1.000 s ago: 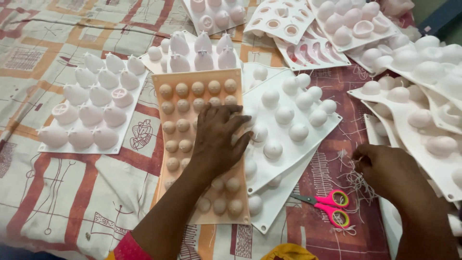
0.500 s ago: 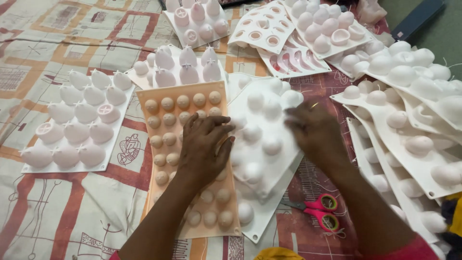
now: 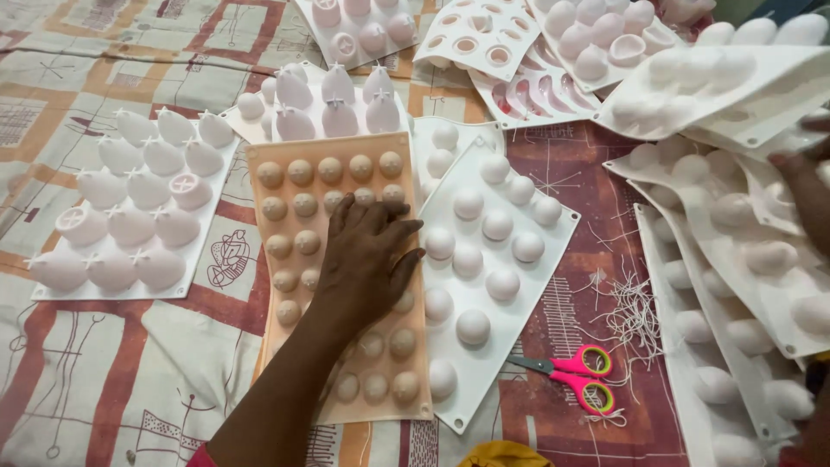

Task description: Preparing silicone candle molds by threading wicks through them.

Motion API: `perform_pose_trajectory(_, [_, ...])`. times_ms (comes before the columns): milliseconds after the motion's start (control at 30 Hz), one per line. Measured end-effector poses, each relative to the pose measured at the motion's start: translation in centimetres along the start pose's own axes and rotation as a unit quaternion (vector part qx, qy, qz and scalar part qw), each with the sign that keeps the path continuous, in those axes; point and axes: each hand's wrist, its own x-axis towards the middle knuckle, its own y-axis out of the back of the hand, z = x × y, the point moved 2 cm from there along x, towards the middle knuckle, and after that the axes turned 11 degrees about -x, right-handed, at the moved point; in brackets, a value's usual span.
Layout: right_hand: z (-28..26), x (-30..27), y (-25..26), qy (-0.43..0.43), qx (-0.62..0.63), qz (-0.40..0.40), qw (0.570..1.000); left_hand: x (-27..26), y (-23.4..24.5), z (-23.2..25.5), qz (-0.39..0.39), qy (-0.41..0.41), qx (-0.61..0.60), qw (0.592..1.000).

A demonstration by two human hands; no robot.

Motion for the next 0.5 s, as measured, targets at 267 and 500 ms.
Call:
perform_pose_trajectory(267, [-7.6, -5.2, -9.0, 0.051, 0.029, -0.136, 0.989, 0.0, -0.1, 0.2, -0.055, -0.006, 0.019, 0.998])
perform_pose_trajectory(500, [-3.7, -4.2, -9.4, -0.029, -0.21, -0.262, 0.942, -0.5, -0.5, -0.2, -0.044, -0.012, 0.026, 0.999])
